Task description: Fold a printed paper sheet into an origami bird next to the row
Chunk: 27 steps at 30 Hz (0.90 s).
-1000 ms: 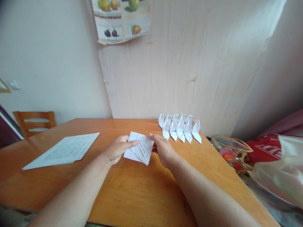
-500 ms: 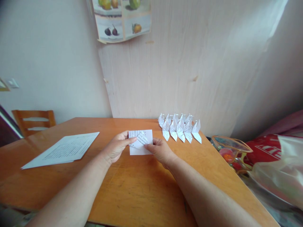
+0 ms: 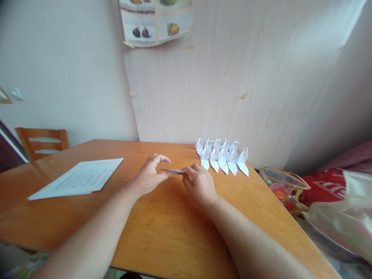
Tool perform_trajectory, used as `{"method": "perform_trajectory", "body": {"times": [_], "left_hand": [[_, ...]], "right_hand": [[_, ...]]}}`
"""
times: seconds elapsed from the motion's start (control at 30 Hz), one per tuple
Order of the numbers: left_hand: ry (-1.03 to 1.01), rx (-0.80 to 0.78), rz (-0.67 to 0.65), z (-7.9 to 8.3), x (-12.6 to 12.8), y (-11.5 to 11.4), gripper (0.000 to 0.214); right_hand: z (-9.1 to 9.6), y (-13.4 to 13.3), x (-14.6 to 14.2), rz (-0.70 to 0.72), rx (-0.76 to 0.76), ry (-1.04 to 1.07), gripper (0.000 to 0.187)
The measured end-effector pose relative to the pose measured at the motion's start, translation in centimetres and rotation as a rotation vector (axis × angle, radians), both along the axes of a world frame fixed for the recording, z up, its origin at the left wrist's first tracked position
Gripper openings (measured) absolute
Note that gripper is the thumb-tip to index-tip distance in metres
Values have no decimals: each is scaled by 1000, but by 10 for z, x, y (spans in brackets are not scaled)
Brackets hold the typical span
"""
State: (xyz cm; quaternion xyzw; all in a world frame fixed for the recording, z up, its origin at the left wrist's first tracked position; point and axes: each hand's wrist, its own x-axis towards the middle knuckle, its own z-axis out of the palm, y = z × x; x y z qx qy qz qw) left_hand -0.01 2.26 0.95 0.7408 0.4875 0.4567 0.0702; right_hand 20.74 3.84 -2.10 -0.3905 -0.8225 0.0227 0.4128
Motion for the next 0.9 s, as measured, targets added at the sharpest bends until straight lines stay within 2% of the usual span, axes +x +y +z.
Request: {"method": "perform_trajectory", "body": {"times": [0.1,0.33,0.6,0.73,0.9], "left_hand": [[108,44,-23,-3,-2,2,20],[360,24,-47,-7,-8,3,12],[480,-51,-39,-7,-9,-1,11],[501,-98,-58,-11,-14,-13,11],[444,-196,-72,-23,-23,-40,11]], "right_hand": [[2,-2,0,-28,49,-100,23],[0,-1,-1,-36,55,-224,21],[2,-9,-5,14,28,-374,19],[6,-17,-8,72,-13,-449,20],[9,-28,-11,196,-52,-535,20]]}}
